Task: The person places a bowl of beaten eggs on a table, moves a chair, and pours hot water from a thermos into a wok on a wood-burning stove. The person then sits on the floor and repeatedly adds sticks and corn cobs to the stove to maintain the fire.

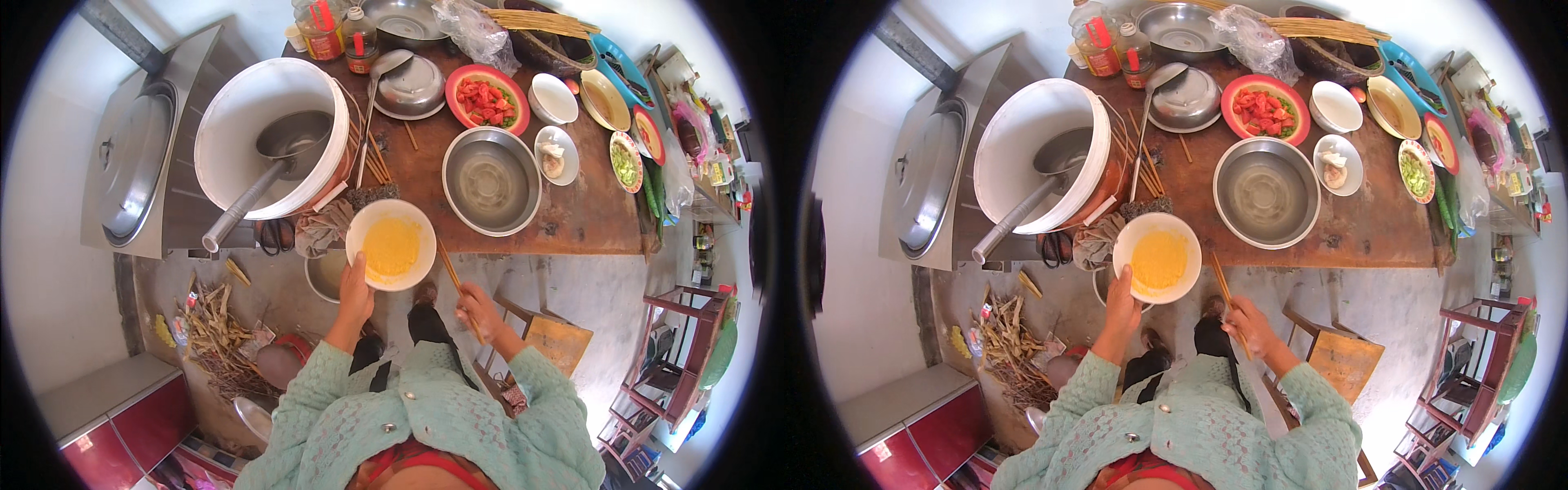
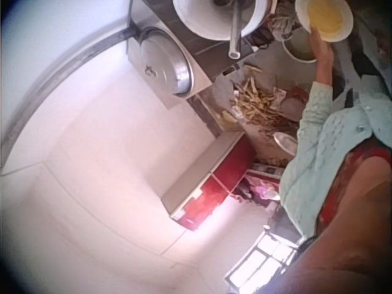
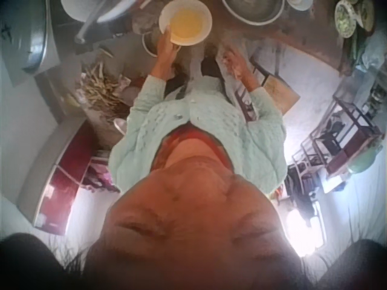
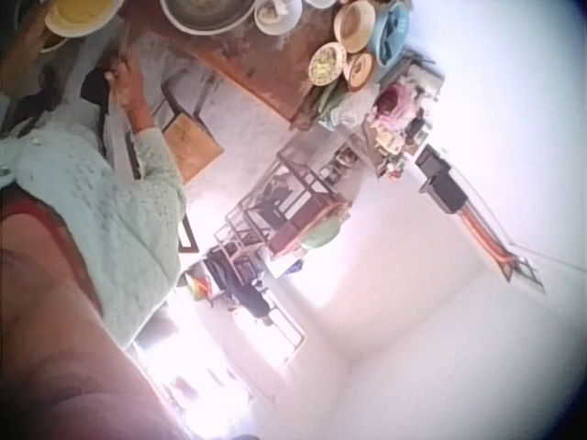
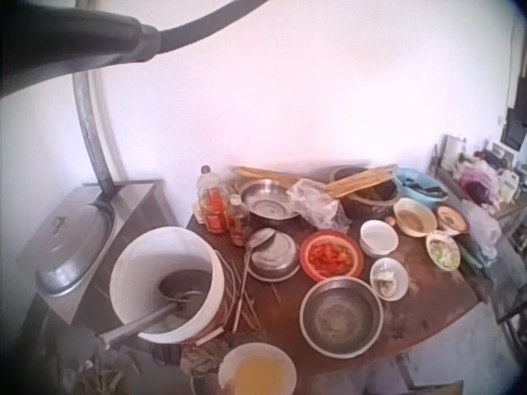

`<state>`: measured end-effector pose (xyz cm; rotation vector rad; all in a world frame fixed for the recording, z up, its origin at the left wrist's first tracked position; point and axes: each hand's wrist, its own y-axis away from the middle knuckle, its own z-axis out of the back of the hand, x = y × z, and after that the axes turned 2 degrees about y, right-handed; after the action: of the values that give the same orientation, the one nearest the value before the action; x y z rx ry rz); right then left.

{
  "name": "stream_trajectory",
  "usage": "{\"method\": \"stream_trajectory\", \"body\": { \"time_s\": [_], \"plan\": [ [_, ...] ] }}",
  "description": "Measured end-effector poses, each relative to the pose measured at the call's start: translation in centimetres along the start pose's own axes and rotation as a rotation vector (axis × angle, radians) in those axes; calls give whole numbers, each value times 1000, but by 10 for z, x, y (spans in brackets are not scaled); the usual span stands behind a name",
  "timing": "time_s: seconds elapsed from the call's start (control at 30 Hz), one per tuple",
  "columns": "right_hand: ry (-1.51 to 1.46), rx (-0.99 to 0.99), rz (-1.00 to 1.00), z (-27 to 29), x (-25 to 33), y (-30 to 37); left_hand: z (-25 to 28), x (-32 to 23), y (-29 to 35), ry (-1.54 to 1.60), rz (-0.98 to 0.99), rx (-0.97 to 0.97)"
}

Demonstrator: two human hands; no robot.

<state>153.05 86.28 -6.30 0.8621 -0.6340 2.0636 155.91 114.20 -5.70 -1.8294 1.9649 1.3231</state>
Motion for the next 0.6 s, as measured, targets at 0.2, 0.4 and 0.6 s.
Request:
{"method": "stream_trajectory", "body": {
  "time_s": [0.2,0.4,0.6],
  "plan": [
    [-259,-370,-309,23,9,31,-39,-2,-68,-43,-116,-74],
    [-828,-864,-507,38,17,35,-70,1,-123,-100,-98,-115],
    [-983,-975,-535,47,1,53,-83,1,-162,-164,-53,-306]
  ]
}}
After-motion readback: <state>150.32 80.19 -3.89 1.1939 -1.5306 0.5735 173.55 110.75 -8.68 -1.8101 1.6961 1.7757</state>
